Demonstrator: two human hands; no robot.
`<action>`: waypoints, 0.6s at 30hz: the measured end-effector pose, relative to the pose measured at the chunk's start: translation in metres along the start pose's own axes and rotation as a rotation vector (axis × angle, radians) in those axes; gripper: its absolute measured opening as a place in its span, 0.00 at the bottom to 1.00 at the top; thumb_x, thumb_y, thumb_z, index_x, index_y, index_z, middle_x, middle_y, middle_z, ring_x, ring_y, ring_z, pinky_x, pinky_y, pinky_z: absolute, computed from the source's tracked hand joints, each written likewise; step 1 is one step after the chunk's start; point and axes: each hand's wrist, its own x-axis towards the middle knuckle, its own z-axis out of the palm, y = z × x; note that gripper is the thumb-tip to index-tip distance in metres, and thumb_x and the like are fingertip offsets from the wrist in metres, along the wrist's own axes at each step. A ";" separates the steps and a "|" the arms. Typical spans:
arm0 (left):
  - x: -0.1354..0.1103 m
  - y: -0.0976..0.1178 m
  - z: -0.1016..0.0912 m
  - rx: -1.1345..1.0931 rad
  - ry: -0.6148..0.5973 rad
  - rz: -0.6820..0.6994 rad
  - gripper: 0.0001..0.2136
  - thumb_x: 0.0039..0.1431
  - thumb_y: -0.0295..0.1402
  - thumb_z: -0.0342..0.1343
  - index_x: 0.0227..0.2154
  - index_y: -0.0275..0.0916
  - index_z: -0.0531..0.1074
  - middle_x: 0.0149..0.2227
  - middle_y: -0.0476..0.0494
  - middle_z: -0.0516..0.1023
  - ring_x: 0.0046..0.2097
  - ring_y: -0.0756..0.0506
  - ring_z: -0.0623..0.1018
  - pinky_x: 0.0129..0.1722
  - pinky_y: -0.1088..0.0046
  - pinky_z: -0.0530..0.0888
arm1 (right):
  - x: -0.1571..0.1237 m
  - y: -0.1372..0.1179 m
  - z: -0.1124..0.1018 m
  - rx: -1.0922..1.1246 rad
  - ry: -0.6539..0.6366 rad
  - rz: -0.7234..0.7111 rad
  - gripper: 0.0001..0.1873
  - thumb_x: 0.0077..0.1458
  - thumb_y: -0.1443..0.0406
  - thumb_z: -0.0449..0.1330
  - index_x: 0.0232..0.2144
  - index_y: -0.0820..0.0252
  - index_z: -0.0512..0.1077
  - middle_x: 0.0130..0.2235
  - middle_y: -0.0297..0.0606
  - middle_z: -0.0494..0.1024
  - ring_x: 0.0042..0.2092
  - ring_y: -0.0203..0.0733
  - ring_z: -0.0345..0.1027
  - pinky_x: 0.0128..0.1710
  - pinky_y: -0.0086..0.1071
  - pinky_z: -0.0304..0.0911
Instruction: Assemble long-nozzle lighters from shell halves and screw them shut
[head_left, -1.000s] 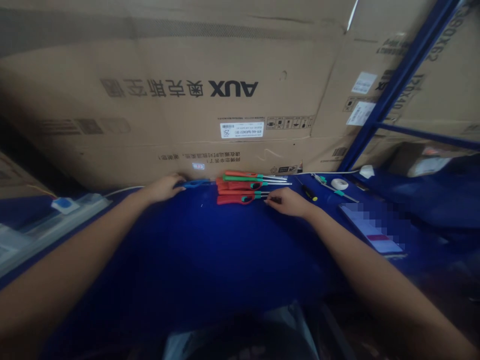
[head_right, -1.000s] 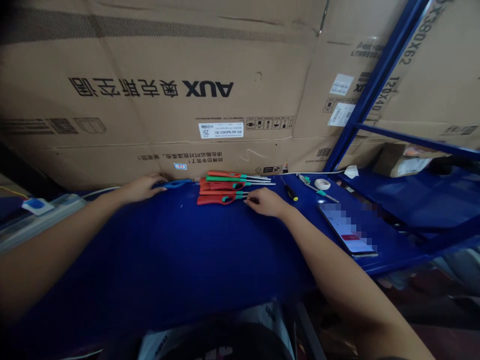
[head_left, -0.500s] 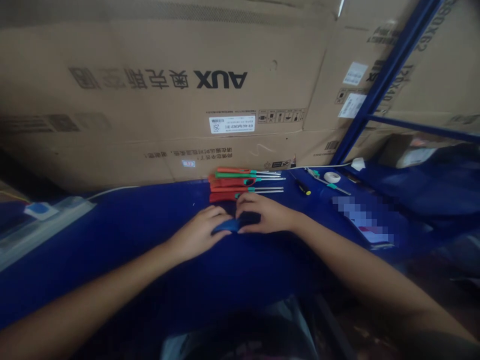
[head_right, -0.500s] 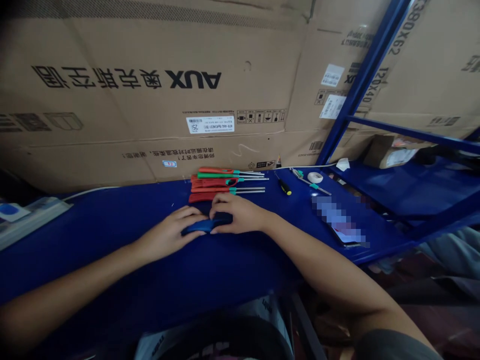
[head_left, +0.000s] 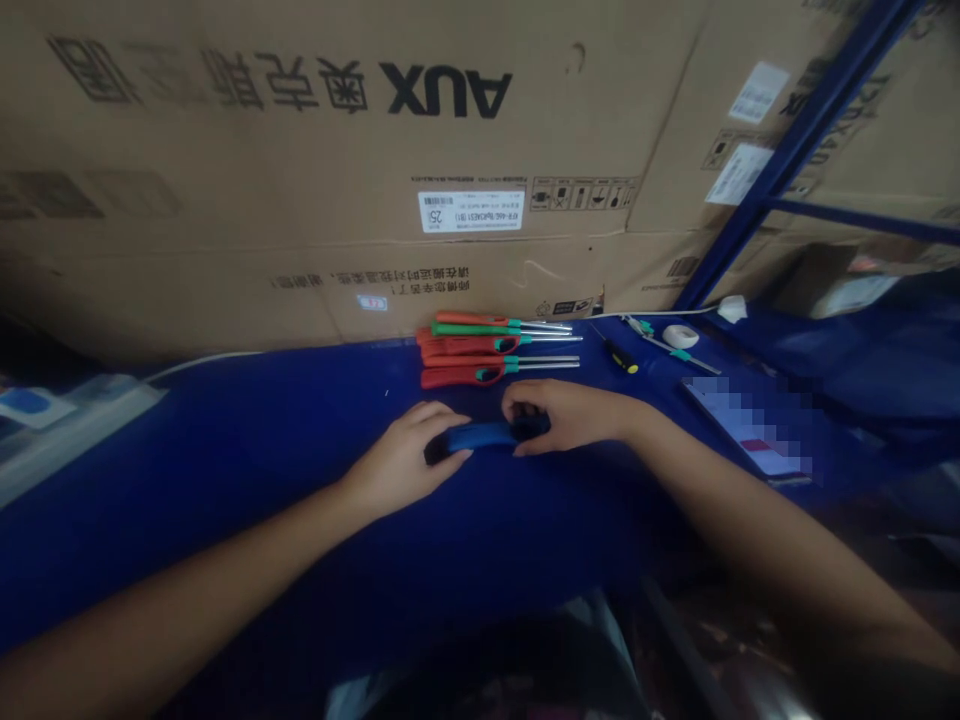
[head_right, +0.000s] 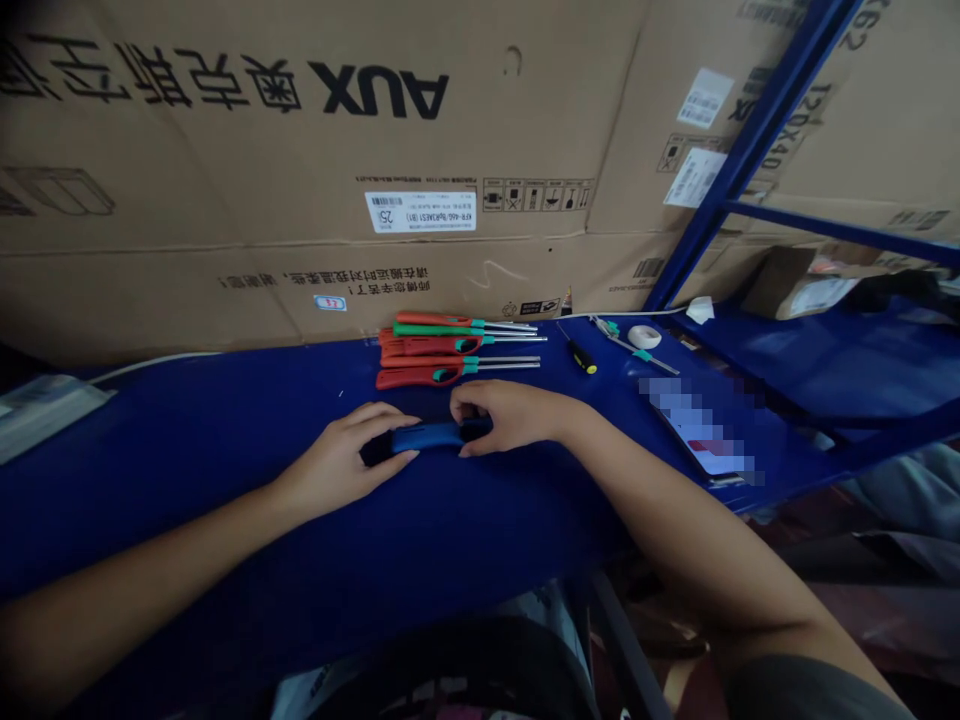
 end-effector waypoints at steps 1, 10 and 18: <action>0.000 0.000 0.000 -0.004 0.001 -0.002 0.13 0.62 0.33 0.60 0.49 0.41 0.76 0.46 0.43 0.78 0.47 0.43 0.79 0.50 0.64 0.77 | -0.002 0.001 -0.002 -0.004 -0.013 0.030 0.17 0.51 0.60 0.71 0.39 0.59 0.70 0.37 0.33 0.72 0.36 0.37 0.63 0.35 0.29 0.59; 0.003 -0.003 0.001 -0.054 -0.029 -0.065 0.13 0.60 0.33 0.62 0.48 0.42 0.77 0.46 0.44 0.79 0.47 0.43 0.79 0.51 0.63 0.77 | -0.005 0.002 -0.009 -0.104 -0.025 0.071 0.23 0.52 0.54 0.71 0.46 0.60 0.75 0.41 0.38 0.76 0.39 0.42 0.68 0.39 0.32 0.63; 0.007 -0.009 0.000 -0.172 0.005 -0.142 0.14 0.53 0.33 0.68 0.44 0.41 0.79 0.41 0.46 0.81 0.39 0.46 0.80 0.45 0.65 0.78 | -0.008 0.001 -0.013 -0.122 0.045 0.001 0.15 0.61 0.57 0.64 0.45 0.59 0.79 0.44 0.40 0.81 0.43 0.43 0.74 0.43 0.33 0.66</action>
